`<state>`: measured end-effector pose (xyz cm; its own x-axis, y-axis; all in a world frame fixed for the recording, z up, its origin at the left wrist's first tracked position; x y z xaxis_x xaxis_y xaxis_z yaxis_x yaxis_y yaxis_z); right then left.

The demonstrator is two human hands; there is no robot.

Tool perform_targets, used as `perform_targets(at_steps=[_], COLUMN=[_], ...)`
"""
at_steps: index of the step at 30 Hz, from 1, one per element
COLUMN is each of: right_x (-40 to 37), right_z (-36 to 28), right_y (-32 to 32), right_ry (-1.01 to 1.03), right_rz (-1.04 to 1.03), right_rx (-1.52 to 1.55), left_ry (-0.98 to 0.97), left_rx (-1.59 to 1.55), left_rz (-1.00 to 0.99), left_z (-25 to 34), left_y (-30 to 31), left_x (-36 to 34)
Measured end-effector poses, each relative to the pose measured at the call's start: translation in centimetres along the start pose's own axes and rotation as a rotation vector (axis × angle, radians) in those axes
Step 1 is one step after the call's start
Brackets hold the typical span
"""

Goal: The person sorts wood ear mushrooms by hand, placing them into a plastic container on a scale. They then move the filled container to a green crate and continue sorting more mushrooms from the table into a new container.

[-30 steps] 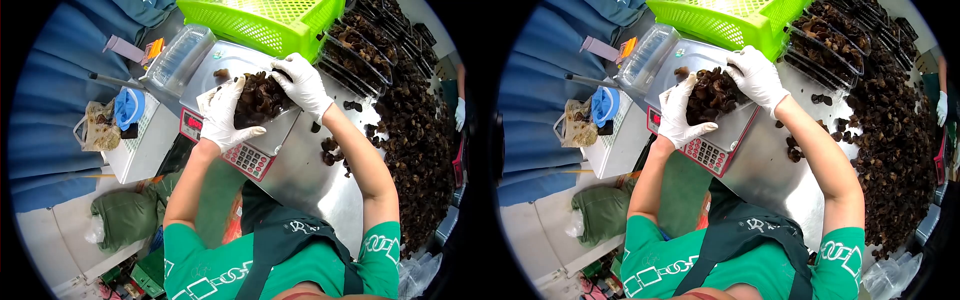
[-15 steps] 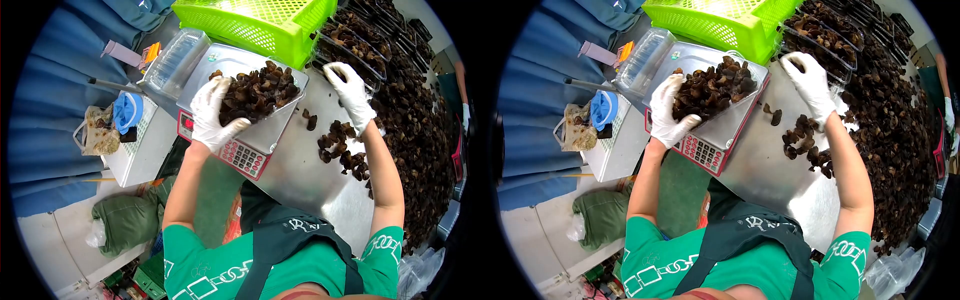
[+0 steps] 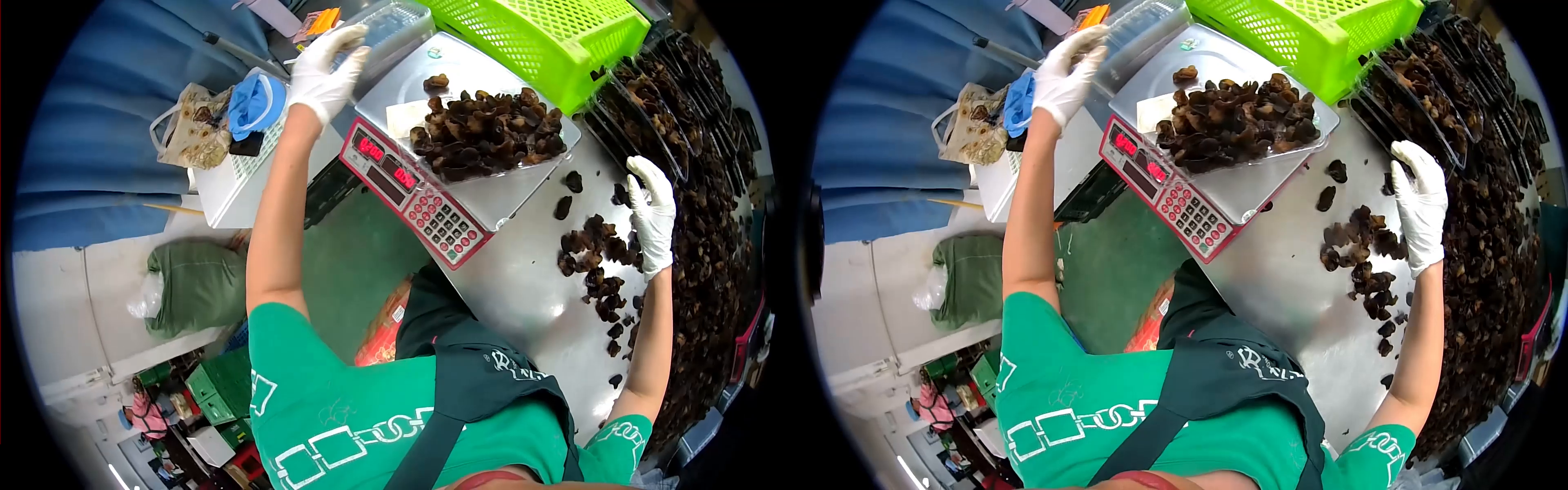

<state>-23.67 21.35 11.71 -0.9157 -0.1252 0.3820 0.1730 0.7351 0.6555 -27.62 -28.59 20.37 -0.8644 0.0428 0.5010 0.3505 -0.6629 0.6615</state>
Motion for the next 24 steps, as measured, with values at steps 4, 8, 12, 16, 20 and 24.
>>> perform_targets(at_steps=[4,8,12,16,20,24], right_x=[3.8,7.2,9.2,9.4,9.7,10.5], right_z=[-4.9,-8.8,-8.9,-11.4,-12.2,-10.4], right_y=[-2.7,-6.4,-11.1,-12.6,-13.8,-15.3], right_ry=[0.094,0.086,0.261,0.246,0.240,0.187], right_rz=[-0.061,-0.173,-0.215,-0.392,-0.470,-0.459], right_rx=[0.043,0.083,-0.160,-0.432,-0.457,-0.309], left_ry=[0.082,-0.265,-0.118,0.102,0.153,-0.086], left_rx=[-0.229,0.085,0.031,-0.086,-0.314,-0.301], left_rz=[-0.280,-0.469,-0.612,-0.550,-0.370,-0.396], left_z=[-0.6,0.6,-1.0,-1.4,1.4,7.7], left_y=[-5.9,-11.0,-13.7,-13.7,-13.2,-13.6], left_x=[0.2,0.4,0.7,1.3,1.5,1.0])
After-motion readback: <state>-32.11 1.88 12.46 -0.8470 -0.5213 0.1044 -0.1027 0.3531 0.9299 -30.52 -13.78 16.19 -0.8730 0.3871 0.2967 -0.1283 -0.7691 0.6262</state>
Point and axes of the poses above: each hand's wrist, its own x-axis towards the middle knuckle, its own y-axis out of the back of the hand, z = x × y, the point moved 7 cm from there along x, towards the middle knuckle, and after that the axes turned 4 degrees about -y, right-handed, at the moved point
